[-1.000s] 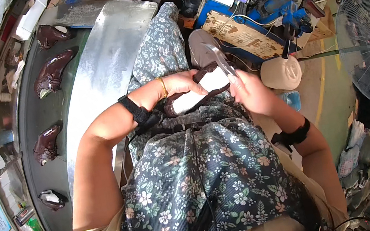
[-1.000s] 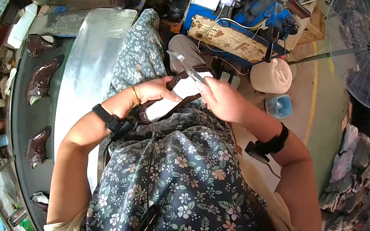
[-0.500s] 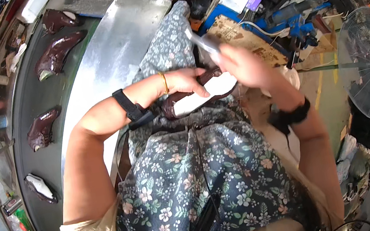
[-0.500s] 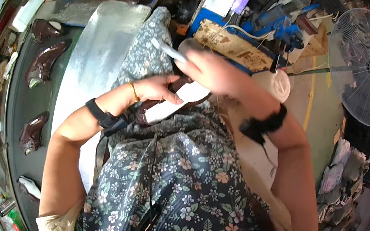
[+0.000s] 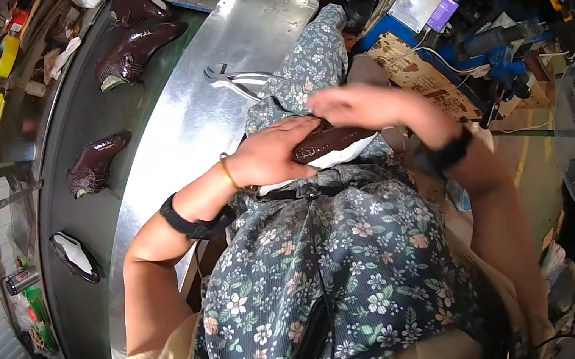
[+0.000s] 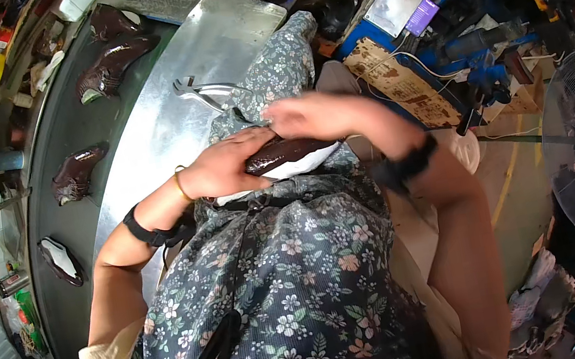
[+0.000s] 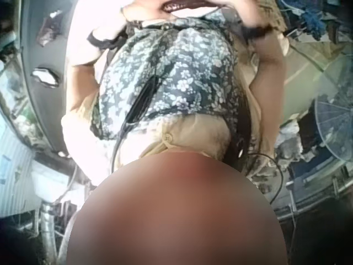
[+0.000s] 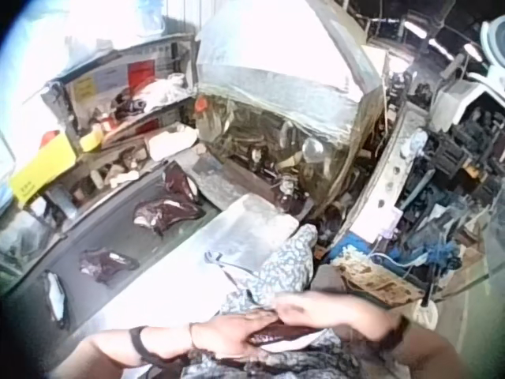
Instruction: Performing manual lasting and quality finishing on shoes in a factory production line.
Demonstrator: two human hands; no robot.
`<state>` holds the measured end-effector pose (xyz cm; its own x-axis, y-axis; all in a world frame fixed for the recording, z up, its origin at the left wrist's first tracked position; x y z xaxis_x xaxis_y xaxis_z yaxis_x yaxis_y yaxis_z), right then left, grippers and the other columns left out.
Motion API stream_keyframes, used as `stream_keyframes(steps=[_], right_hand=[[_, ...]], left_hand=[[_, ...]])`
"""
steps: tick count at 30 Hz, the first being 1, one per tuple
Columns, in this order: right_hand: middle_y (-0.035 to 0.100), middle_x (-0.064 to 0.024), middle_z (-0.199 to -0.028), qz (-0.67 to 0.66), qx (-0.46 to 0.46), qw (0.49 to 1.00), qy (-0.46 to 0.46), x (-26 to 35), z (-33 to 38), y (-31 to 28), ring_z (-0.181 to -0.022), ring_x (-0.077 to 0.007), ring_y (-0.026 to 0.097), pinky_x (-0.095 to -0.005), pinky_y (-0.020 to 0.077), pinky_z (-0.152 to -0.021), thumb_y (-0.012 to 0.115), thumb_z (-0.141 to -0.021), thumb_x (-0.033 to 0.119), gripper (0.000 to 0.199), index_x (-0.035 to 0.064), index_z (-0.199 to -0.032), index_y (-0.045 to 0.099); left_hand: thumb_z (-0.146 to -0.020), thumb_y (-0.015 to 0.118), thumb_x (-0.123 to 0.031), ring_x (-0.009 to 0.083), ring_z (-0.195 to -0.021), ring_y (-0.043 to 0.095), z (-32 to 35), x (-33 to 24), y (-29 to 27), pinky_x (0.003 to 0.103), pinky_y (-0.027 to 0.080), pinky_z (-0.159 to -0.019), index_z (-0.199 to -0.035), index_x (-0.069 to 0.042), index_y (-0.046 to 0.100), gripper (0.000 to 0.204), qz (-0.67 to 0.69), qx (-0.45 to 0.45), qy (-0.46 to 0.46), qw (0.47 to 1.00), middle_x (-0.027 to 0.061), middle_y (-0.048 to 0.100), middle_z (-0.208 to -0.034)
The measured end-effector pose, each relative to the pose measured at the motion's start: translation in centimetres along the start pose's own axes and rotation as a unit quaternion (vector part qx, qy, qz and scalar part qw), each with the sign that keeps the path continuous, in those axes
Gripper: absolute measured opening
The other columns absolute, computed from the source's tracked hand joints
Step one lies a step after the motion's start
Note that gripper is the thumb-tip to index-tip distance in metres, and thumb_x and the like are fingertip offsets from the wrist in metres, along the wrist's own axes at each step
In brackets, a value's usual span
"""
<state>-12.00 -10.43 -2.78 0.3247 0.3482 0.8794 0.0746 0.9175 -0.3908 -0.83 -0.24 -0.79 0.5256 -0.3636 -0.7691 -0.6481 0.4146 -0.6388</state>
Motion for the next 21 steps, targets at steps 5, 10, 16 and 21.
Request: stream_keyframes(steps=[5, 10, 16, 21], right_hand=[[0.066, -0.019, -0.085, 0.0, -0.236, 0.969, 0.069, -6.7, 7.0, 5.1, -0.084, -0.0281, 0.066, -0.0372, 0.0497, -0.076, 0.054, -0.093, 0.045, 0.047, 0.0029, -0.112, 0.063], [0.068, -0.0077, -0.102, -0.523, -0.266, 0.788, 0.19, -12.7, 3.0, 7.1, -0.086, -0.0151, 0.064, -0.0285, 0.0514, -0.076, 0.039, -0.095, 0.062, 0.071, -0.0021, -0.118, 0.061], [0.06, -0.0156, -0.116, -0.575, -0.213, 0.79, 0.014, -1.4, 5.0, 5.4, -0.093, -0.0254, 0.066, -0.0381, 0.0596, -0.072, 0.05, -0.097, 0.038, 0.052, 0.0056, -0.137, 0.04], [0.061, -0.0228, -0.111, -0.72, -0.196, 0.657, -0.107, 0.5, 8.3, 2.7, -0.092, -0.0393, 0.065, -0.0453, 0.0574, -0.068, 0.054, -0.091, 0.037, 0.057, -0.0053, -0.128, 0.046]], left_hand=[[-0.065, 0.085, -0.019, 0.0269, -0.135, 0.038, 3.4, 2.8, -3.1, 0.036, 0.03, -0.111, -0.143, 0.0, 0.038, 0.093, 0.432, 0.116, -0.037, 0.894, 0.0143, 0.039, -0.148], [-0.07, 0.084, -0.037, 0.02, -0.108, 0.057, 1.0, 8.1, -3.8, 0.03, 0.046, -0.094, -0.132, 0.006, 0.047, 0.084, 0.313, -0.234, -0.163, 0.906, 0.0121, 0.06, -0.12], [-0.09, 0.066, -0.037, 0.0135, -0.083, 0.062, -2.2, 8.1, -6.4, 0.025, 0.049, -0.073, -0.117, 0.007, 0.056, 0.052, 0.341, -0.309, -0.275, 0.844, 0.0092, 0.065, -0.1], [-0.092, 0.064, -0.023, 0.0117, -0.092, 0.059, -3.4, 3.8, -5.7, 0.026, 0.047, -0.083, -0.124, 0.0, 0.055, 0.04, 0.463, -0.335, -0.162, 0.804, 0.0043, 0.064, -0.104]])
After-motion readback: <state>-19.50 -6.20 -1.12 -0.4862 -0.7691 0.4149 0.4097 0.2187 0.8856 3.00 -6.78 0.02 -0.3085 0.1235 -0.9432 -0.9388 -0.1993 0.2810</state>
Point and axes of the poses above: each hand's wrist, its own z-axis away from the middle knuckle, its own y-axis out of the palm, x = y × z, the point moved 7 cm from there along -z, towards the middle knuckle
